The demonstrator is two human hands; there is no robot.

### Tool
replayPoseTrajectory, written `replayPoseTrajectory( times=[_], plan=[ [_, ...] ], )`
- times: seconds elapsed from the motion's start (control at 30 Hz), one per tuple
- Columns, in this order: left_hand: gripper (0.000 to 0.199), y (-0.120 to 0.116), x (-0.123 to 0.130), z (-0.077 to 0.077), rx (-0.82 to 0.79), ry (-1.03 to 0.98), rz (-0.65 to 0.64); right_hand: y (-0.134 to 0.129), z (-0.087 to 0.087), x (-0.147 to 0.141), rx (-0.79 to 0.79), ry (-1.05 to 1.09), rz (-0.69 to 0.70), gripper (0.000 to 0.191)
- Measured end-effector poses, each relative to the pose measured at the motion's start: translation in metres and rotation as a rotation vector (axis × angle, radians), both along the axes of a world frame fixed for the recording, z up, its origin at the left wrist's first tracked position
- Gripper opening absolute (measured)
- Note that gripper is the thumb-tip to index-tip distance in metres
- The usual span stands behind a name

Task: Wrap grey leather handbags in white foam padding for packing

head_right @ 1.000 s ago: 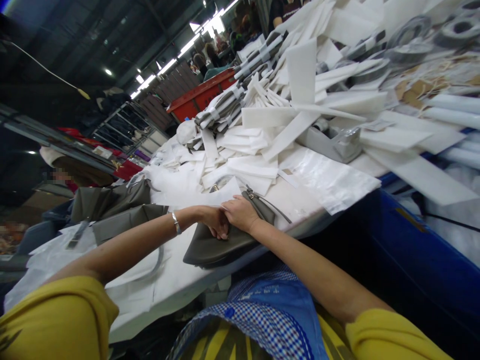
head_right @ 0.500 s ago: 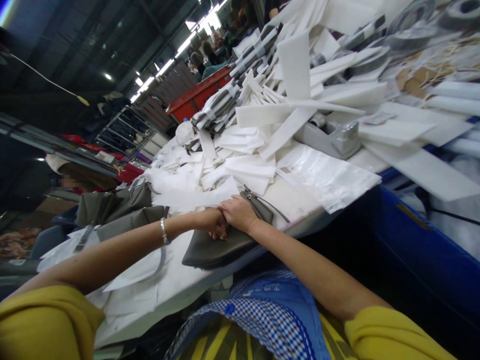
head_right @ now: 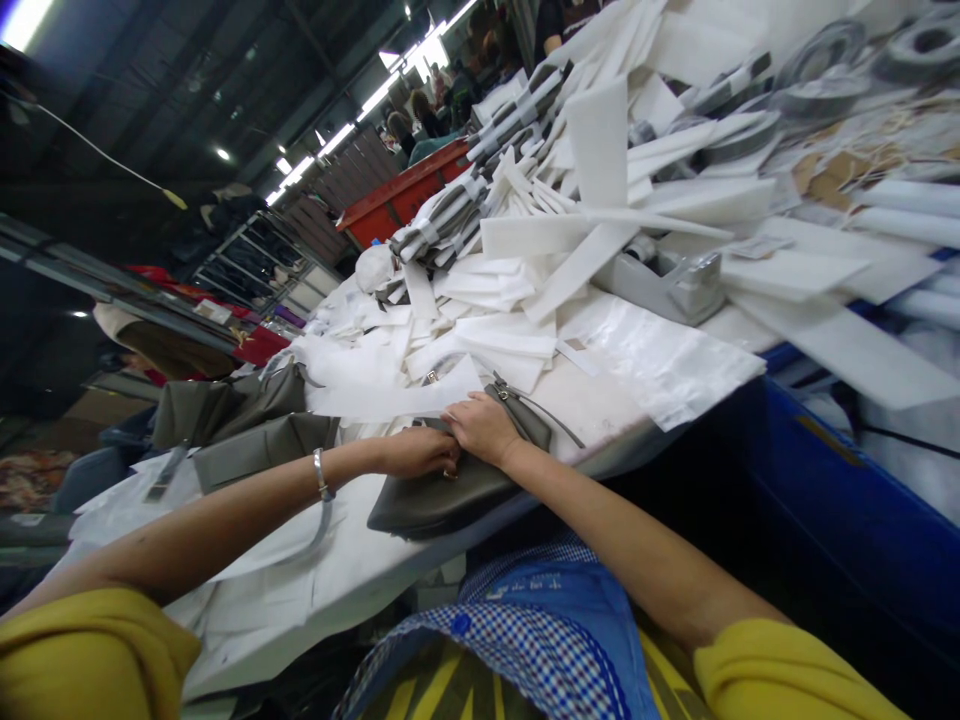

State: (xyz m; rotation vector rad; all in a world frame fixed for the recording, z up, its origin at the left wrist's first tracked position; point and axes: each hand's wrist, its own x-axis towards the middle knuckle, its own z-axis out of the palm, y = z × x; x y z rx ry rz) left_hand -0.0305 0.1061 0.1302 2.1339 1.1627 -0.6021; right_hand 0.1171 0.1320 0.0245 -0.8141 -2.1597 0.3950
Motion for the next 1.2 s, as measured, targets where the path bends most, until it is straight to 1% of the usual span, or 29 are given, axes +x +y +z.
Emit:
replayPoseTrajectory(
  times=[0.13,0.3,0.4,0.5,0.6,0.7,0.83,1.0,1.1,1.2],
  plan=[
    [0.016,-0.006,-0.005,0.004,0.001,-0.102,0.047,0.000,0.001,0.000,0.008,-0.004,-0.005,0.023],
    [0.028,-0.018,-0.016,0.004,-0.019,-0.255,0.213,-0.001,0.002,0.000,0.008,-0.014,-0.011,0.024],
    [0.035,-0.025,-0.023,0.000,-0.001,-0.339,0.343,0.000,0.002,0.000,0.005,-0.023,-0.015,0.023],
    [0.040,-0.028,-0.025,-0.007,0.034,-0.398,0.467,0.000,0.003,-0.001,0.008,-0.040,-0.012,0.022],
    [0.045,-0.024,-0.022,-0.013,0.004,-0.411,0.527,0.000,0.003,-0.001,0.015,-0.064,-0.005,0.022],
    [0.045,-0.013,-0.020,-0.014,-0.103,-0.383,0.516,-0.001,0.004,-0.002,0.020,-0.080,-0.011,0.023],
    [0.041,0.005,-0.018,-0.011,-0.301,-0.291,0.473,0.000,0.002,-0.002,0.023,-0.090,-0.023,0.020],
    [0.030,0.026,-0.013,-0.010,-0.471,-0.164,0.432,0.001,-0.001,-0.002,0.026,-0.105,-0.027,0.020],
    [0.023,0.031,-0.009,-0.012,-0.496,-0.124,0.406,0.002,-0.002,-0.002,0.026,-0.111,-0.022,0.020],
    [0.018,0.027,-0.008,-0.012,-0.429,-0.132,0.386,0.001,-0.001,-0.002,0.024,-0.108,-0.019,0.019]
  ],
)
